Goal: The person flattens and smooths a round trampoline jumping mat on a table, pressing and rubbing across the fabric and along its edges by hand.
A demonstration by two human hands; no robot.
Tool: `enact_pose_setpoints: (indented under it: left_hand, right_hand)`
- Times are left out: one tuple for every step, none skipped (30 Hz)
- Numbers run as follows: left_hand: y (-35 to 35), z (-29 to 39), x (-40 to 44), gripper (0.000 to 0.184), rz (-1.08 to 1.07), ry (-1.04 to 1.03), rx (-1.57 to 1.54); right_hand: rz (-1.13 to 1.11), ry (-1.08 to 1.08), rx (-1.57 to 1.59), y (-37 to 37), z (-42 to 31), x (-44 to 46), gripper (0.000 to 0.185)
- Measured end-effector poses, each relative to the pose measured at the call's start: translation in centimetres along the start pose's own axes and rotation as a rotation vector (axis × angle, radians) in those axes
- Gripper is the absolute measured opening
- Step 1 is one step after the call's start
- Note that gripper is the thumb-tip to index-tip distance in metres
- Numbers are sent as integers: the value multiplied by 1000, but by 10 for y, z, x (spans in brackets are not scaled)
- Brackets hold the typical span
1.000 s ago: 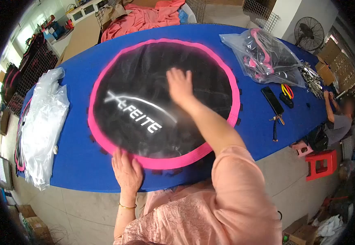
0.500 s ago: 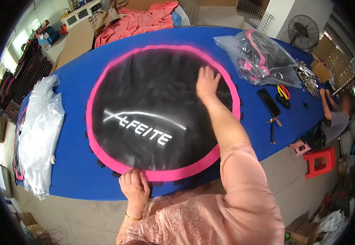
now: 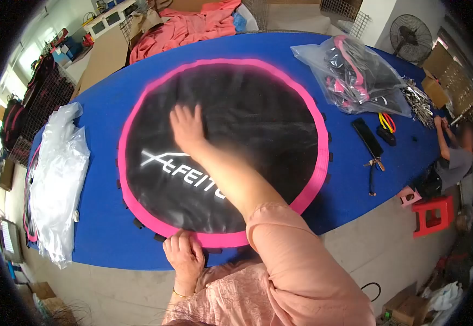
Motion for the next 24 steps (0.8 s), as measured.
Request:
enact_pose_setpoints:
  left_hand:
    - [0,-1,-1,22,2,1,-5]
    - [1,-1,-1,22,3,7,-2]
    - [1,-1,0,22,7,3,-9]
    - [2,0,0,22,13,-1,-17]
    - [3,0,0,22,16,7,-18]
    - [4,0,0,23,8,6,-27]
    - [4,0,1,23,3,6,-37]
    - [4,1,1,23,7,14,-41]
    - [4,1,1,23,8,11,-43]
    - [4,1,1,24,10,8,-45]
    - [3,1,1,24,12,14,-47]
    - [2,0,0,24,7,11,-49]
    - [1,0,-1,25,-1,6,-50]
    - [1,0,-1,25,-3,8,-50]
    - [1,0,-1,25,0,5,-44]
    - [1,1,0,25,3,-3,-39]
    - [1,1,0,25,1,-10,-38]
    - [1,1,1,25,1,-11,-37]
    - [2,1,1,25,2,-9,-34]
    - [2,1,1,25,3,-12,-30]
    - [2,1,0,25,0,-12,-25]
    - [1,1,0,25,-1,-12,-21]
    - [2,1,0,25,0,-16,-16]
    - [2,1,1,25,3,-12,-16]
  right_hand:
    - [-17,2,2,-3,6,1,52]
    - [49,5,-35,-2,16,2,51]
    - [44,-13,-80,4,29,6,50]
    - [8,-47,-122,14,43,8,47]
    - [52,-64,-169,17,64,8,46]
    - [91,-80,-215,23,85,6,45]
    - [118,-94,-241,24,109,4,45]
    - [118,-107,-284,35,129,2,44]
    - [119,-121,-343,39,151,-1,44]
    - [106,-157,-358,44,170,-3,47]
    - [35,-228,-367,54,183,-5,51]
    - [68,-255,-391,56,198,-9,52]
    - [99,-286,-413,56,205,-11,53]
    - [96,-286,-413,50,207,-9,53]
    - [81,-304,-401,48,205,-7,52]
    - [67,-326,-390,46,203,-4,52]
    - [62,-309,-390,40,196,1,51]
    - [40,-296,-367,36,182,6,50]
    - [18,-282,-342,30,166,11,50]
    - [40,-240,-312,22,148,16,50]
    - [63,-199,-281,14,130,21,49]
    - [90,-152,-250,8,110,25,49]
    - [116,-106,-220,3,90,27,48]
    - [85,-101,-177,-3,71,30,47]
Point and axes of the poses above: each hand's wrist, its own x-axis towards the middle knuckle, its own y-axis out of the back of the hand, z = x × y, the point moved 5 cm from there along x, towards the middle knuckle, and after that the axes turned 5 degrees about x, right-handed, at the moved point
